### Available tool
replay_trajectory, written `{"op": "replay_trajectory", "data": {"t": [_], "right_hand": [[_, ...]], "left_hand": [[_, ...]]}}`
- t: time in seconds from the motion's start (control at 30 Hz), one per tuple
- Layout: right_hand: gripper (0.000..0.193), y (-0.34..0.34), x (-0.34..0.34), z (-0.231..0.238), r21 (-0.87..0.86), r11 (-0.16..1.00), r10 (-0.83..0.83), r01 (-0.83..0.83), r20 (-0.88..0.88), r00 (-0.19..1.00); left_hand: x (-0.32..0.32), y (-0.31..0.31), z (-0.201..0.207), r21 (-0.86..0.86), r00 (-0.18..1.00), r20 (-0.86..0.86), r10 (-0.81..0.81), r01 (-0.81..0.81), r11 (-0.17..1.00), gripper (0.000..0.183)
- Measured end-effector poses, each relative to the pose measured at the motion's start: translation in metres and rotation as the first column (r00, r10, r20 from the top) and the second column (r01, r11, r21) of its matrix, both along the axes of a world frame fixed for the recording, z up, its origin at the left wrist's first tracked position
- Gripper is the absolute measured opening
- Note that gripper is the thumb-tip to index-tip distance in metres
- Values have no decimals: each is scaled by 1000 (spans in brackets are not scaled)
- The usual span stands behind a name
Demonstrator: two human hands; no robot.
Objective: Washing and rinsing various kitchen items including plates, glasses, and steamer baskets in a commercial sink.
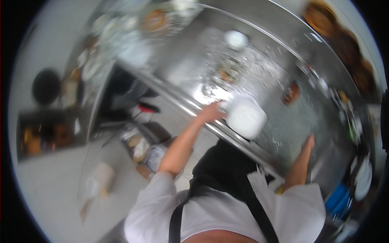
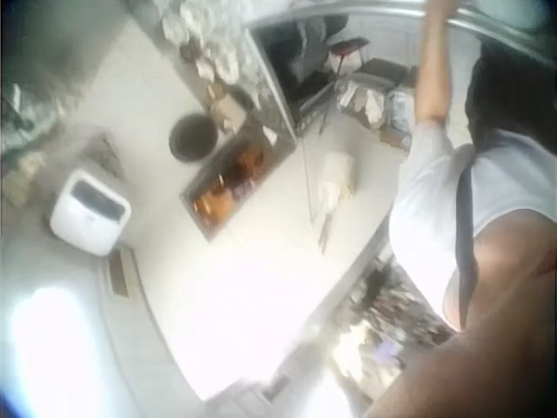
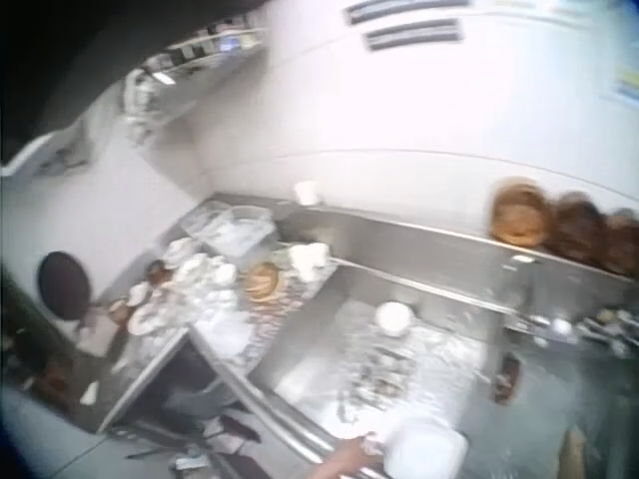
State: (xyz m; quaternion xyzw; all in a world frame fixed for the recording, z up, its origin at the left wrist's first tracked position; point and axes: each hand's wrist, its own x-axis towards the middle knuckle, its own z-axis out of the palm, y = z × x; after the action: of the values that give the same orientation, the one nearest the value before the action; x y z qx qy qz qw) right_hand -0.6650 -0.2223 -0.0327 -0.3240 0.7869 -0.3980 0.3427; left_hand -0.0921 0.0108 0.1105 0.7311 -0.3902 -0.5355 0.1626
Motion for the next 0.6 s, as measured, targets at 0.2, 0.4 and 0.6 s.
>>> {"op": "replay_trajectory", "data": {"t": [0.2, 0.4, 0.6], "right_hand": [[42, -79, 255, 86, -46, 768, 567, -639, 513, 644], [38, -174, 416, 128, -41, 577, 661, -816, 610, 437], [35, -253, 346, 76, -566, 817, 491, -115, 577, 653]], "left_hand": [[-39, -28, -145, 66, 976, -18, -215, 216, 974, 119], [105, -24, -3, -245, 944, -307, -118, 41, 969, 86], [531, 169, 60, -847, -35, 503, 864, -220, 484, 49]]}}
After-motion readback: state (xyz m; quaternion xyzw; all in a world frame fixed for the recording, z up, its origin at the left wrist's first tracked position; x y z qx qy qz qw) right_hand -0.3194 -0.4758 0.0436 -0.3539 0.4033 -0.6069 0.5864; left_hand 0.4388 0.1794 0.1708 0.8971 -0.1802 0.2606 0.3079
